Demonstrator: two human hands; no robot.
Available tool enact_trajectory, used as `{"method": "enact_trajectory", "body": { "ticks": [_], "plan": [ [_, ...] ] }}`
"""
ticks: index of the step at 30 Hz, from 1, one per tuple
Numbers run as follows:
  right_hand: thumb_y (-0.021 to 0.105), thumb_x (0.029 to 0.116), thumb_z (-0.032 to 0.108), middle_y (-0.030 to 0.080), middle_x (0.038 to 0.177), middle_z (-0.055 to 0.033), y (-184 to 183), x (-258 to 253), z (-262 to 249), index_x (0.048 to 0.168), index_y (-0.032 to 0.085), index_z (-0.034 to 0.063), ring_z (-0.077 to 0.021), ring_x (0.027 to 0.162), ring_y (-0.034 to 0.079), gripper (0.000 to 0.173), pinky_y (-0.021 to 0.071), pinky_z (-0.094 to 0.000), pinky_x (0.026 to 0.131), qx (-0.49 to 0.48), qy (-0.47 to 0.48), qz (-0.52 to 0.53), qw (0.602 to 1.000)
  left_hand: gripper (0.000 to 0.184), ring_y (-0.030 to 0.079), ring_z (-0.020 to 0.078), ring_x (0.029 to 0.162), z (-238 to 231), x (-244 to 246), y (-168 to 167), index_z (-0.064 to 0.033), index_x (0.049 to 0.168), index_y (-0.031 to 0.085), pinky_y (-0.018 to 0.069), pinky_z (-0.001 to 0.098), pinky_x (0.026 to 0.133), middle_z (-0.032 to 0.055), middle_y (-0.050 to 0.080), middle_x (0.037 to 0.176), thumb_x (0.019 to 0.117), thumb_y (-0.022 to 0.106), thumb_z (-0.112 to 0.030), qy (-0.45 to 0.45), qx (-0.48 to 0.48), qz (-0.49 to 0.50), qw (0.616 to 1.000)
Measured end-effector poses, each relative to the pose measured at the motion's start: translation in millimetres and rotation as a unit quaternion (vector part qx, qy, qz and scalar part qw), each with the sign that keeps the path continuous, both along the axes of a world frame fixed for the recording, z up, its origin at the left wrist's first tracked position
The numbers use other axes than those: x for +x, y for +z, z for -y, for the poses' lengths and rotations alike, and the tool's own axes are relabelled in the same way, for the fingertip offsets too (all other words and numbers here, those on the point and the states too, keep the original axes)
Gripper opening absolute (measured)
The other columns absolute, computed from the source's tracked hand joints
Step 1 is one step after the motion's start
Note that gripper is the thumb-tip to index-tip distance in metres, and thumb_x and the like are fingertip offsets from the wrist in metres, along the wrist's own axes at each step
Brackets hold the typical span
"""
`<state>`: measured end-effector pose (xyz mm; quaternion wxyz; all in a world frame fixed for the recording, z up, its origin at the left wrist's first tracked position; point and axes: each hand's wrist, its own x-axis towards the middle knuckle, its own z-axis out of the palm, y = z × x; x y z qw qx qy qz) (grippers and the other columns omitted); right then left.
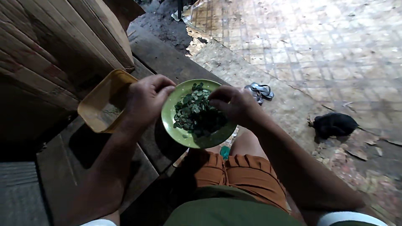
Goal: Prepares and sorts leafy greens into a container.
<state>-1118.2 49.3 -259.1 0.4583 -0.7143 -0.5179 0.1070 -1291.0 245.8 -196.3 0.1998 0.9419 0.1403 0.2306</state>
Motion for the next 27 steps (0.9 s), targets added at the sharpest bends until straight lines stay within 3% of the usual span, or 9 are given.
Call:
{"method": "enact_trajectory", "body": {
  "ticks": [2,5,8,10,12,14,17,22,27],
  "plan": [
    [0.07,0.0958,0.02,0.072,0.109,-0.0112,7.8,-4.1,-0.7,0.119,0.072,0.0085,-0.0257,0.103,0.069,0.026,0.0543,-0.0501,0.092,-0.055,0.044,0.056,0.996,0.023,0.068,0.0193,0.092,-20.2,-14.6,14.0,-0.0048,0.111,0.073,0.0553,0.041,0.085,0.013,0.072,0.105,0.1037,0.059,-0.021,0.063,0.057,-0.019,0.996],
    [0.078,0.0914,0.033,0.064,0.129,-0.0106,12.1,-12.2,-6.0,0.141,0.061,0.0205,-0.0323,0.12,0.061,0.054,0.0517,-0.0555,0.095,-0.152,0.054,0.113,0.98,0.027,0.068,0.0362,0.106,-45.5,-32.6,26.6,-0.0013,0.115,0.071,0.05,0.0588,0.094,0.0223,0.07,0.113,0.1059,0.054,-0.019,0.167,0.086,-0.061,0.98],
    [0.081,0.0882,0.029,0.06,0.142,-0.0097,10.5,-18.2,-16.4,0.144,0.06,0.0241,-0.0365,0.128,0.056,0.06,0.0516,-0.0579,0.095,-0.198,0.064,0.156,0.966,0.029,0.06,0.0444,0.121,-60.3,-43.0,29.9,-0.0009,0.123,0.069,0.0428,0.0645,0.103,0.0261,0.066,0.124,0.1075,0.051,-0.017,0.243,0.089,-0.114,0.959],
    [0.081,0.0876,0.025,0.059,0.141,-0.0097,9.6,-17.9,-18.6,0.141,0.063,0.023,-0.0368,0.127,0.057,0.056,0.0529,-0.0577,0.092,-0.192,0.067,0.167,0.965,0.029,0.052,0.0483,0.131,-61.1,-47.5,25.6,0.0007,0.125,0.068,0.0369,0.0647,0.11,0.0275,0.062,0.132,0.1061,0.053,-0.015,0.221,0.106,-0.121,0.962],
    [0.08,0.0889,0.025,0.06,0.14,-0.0111,13.9,-14.3,-15.2,0.14,0.063,0.0208,-0.0368,0.126,0.057,0.054,0.0521,-0.0591,0.093,-0.173,0.068,0.153,0.971,0.026,0.053,0.0483,0.129,-51.2,-48.4,16.8,0.0005,0.12,0.071,0.0385,0.0656,0.108,0.0261,0.063,0.131,0.1031,0.058,-0.014,0.138,0.111,-0.113,0.978],
    [0.079,0.0894,0.027,0.061,0.139,-0.01,11.8,-5.3,-10.2,0.141,0.062,0.0214,-0.0344,0.127,0.057,0.055,0.0507,-0.0581,0.097,-0.144,0.072,0.136,0.978,0.022,0.058,0.0406,0.125,-33.9,-44.8,2.6,-0.004,0.112,0.075,0.0434,0.0617,0.105,0.0185,0.067,0.126,0.1008,0.062,-0.018,0.035,0.083,-0.124,0.988],
    [0.077,0.0904,0.019,0.064,0.134,-0.0092,0.2,2.7,-2.6,0.138,0.064,0.0198,-0.0315,0.124,0.06,0.049,0.0504,-0.0544,0.1,-0.083,0.056,0.132,0.986,0.02,0.061,0.0305,0.12,-10.7,-32.4,-21.0,-0.0107,0.108,0.077,0.0484,0.0552,0.1,0.0091,0.07,0.123,0.0982,0.064,-0.023,-0.066,0.036,-0.137,0.988],
    [0.069,0.0946,0.013,0.07,0.116,-0.0094,-6.3,-7.3,6.5,0.113,0.073,0.0107,-0.0288,0.11,0.065,0.019,0.0528,-0.0509,0.093,-0.001,0.006,0.151,0.988,0.023,0.062,0.0299,0.117,-2.8,-11.5,-35.8,-0.012,0.116,0.074,0.0485,0.0544,0.098,0.0079,0.069,0.122,0.1002,0.06,-0.022,-0.079,0.024,-0.145,0.986],
    [0.068,0.096,0.014,0.071,0.112,-0.0099,-6.8,-9.9,12.6,0.113,0.074,0.0094,-0.0287,0.106,0.067,0.018,0.0531,-0.0501,0.092,0.013,-0.024,0.128,0.991,0.026,0.057,0.0344,0.121,2.4,-2.8,-39.4,-0.0124,0.111,0.077,0.0437,0.0624,0.097,0.009,0.067,0.125,0.0963,0.07,-0.033,-0.057,0.016,-0.197,0.979]
  ]
}}
